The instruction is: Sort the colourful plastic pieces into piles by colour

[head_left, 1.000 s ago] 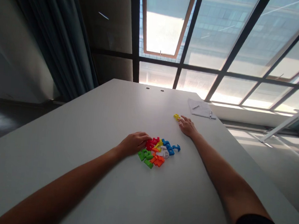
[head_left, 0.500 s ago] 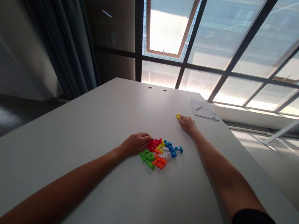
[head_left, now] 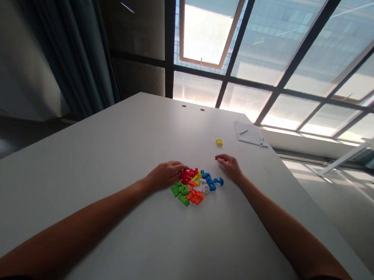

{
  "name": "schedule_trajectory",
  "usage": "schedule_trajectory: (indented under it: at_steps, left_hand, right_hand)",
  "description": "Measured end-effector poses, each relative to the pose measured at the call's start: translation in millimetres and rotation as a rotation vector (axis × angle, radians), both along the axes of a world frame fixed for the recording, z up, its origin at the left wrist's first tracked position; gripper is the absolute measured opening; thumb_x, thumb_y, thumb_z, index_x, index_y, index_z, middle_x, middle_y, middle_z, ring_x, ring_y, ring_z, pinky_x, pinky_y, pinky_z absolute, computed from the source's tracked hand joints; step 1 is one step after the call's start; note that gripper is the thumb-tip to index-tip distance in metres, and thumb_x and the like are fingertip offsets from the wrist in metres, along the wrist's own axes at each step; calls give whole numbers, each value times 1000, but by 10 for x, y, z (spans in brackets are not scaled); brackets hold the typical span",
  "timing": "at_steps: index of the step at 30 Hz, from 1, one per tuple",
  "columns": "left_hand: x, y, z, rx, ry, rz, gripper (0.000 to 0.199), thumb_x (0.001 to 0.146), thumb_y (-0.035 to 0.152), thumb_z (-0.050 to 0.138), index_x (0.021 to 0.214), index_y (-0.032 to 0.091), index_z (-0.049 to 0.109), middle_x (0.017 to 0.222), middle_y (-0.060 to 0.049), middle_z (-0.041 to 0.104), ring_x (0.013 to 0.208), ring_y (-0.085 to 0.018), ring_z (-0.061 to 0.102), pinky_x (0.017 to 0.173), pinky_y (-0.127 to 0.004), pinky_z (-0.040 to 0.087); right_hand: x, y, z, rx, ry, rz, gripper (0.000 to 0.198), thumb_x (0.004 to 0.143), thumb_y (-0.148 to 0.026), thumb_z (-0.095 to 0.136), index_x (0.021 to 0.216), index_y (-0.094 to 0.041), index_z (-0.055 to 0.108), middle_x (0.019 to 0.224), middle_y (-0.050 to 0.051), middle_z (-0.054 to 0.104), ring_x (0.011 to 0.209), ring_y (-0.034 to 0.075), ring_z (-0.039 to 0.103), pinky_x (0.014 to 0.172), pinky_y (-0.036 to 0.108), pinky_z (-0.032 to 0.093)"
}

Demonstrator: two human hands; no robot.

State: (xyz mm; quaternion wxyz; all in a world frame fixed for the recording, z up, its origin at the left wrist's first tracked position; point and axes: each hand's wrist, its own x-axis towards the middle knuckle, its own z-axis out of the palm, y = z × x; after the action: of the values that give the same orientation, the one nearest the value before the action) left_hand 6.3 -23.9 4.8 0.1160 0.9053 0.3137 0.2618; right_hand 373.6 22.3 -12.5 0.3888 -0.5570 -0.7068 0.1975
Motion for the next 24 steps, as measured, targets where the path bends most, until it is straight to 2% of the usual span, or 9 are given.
schedule_trajectory:
  at_steps: [2, 4, 6, 10, 12, 14, 17, 20, 24]
  left_hand:
    - [-23, 17, 12, 7, -4, 7, 37, 111, 27, 49, 136, 27, 76, 128, -8, 81, 110, -22, 77, 97, -34, 62]
    - [-92, 68, 28, 36, 18, 19, 38, 111, 29, 49, 138, 28, 75, 130, -8, 80, 113, -23, 76, 100, -37, 62]
    - [-208, 154, 29, 82, 62, 46, 38, 110, 31, 50, 139, 29, 75, 133, -9, 80, 119, -25, 75, 106, -41, 60]
    - [-438, 339, -52, 104, 131, 172, 41, 106, 34, 52, 139, 26, 76, 143, -9, 77, 128, -28, 71, 115, -46, 56]
    - [-483, 388, -114, 93, 141, 212, 41, 104, 35, 54, 136, 26, 77, 146, -9, 75, 131, -29, 70, 115, -47, 56]
    - [-483, 403, -165, 97, 146, 237, 40, 104, 34, 54, 135, 26, 78, 146, -10, 76, 131, -30, 69, 115, -48, 56]
    - [-453, 394, -199, 107, 147, 249, 40, 103, 32, 55, 135, 26, 78, 145, -9, 76, 131, -30, 69, 116, -49, 54]
    - [-437, 385, -188, 92, 133, 250, 38, 103, 31, 57, 134, 27, 78, 146, -9, 75, 131, -30, 69, 117, -49, 54]
    - [-426, 377, -141, 73, 176, 266, 40, 103, 32, 54, 136, 27, 77, 148, -9, 74, 132, -30, 69, 117, -50, 54]
  right_hand:
    - [8, -307, 14, 30, 27, 122, 28, 96, -42, 62, 102, -24, 84, 108, 9, 85, 105, 30, 77, 100, 46, 60]
    - [29, -589, 62, 110, 24, 167, 28, 101, -44, 61, 105, -27, 82, 110, 9, 83, 107, 30, 76, 101, 47, 60]
    - [45, -795, 129, 199, -83, 247, 26, 103, -45, 62, 102, -29, 81, 108, 10, 82, 107, 31, 74, 102, 49, 58]
    - [45, -884, 203, 214, -362, 401, 22, 104, -42, 64, 107, -30, 82, 112, 11, 82, 109, 30, 72, 108, 51, 53]
    - [58, -794, 176, 202, -421, 337, 23, 106, -39, 62, 110, -29, 82, 114, 11, 82, 112, 31, 71, 109, 51, 52]
    - [97, -674, 120, 207, -439, 211, 25, 106, -36, 60, 110, -28, 83, 116, 12, 81, 113, 31, 71, 108, 50, 53]
    - [174, -536, 38, 188, -479, 41, 30, 105, -33, 59, 123, -25, 82, 127, 13, 79, 118, 32, 69, 111, 49, 52]
    - [223, -484, 18, 115, -581, -64, 39, 107, -34, 58, 139, -23, 76, 139, 16, 74, 126, 34, 67, 114, 48, 49]
    - [251, -375, 74, 3, -722, -174, 46, 110, -40, 52, 150, -23, 69, 148, 17, 71, 135, 36, 62, 114, 47, 47]
